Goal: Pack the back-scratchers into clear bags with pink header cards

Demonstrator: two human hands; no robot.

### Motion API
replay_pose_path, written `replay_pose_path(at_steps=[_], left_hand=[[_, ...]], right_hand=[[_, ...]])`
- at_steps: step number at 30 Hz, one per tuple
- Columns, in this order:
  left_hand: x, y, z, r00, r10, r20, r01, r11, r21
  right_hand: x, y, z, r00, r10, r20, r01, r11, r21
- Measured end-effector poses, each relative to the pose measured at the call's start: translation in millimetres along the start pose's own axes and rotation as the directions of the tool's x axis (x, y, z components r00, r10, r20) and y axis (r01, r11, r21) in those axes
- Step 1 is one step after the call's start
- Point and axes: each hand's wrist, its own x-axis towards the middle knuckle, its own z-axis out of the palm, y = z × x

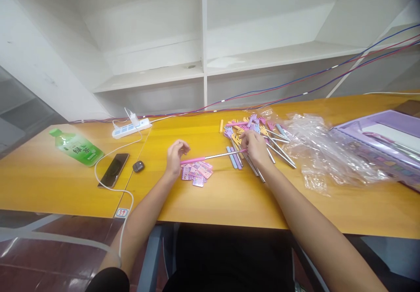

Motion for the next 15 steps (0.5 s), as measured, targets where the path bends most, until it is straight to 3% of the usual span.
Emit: replay_pose_path(at_steps=[15], left_hand=[[-4.9,-8.3,3.3,0.991,-0.041,0.129,0.026,0.993,0.118]], right_hand=[[-13.6,4.6,9.6,0.973,0.124,0.193,-0.091,0.982,-0.168]])
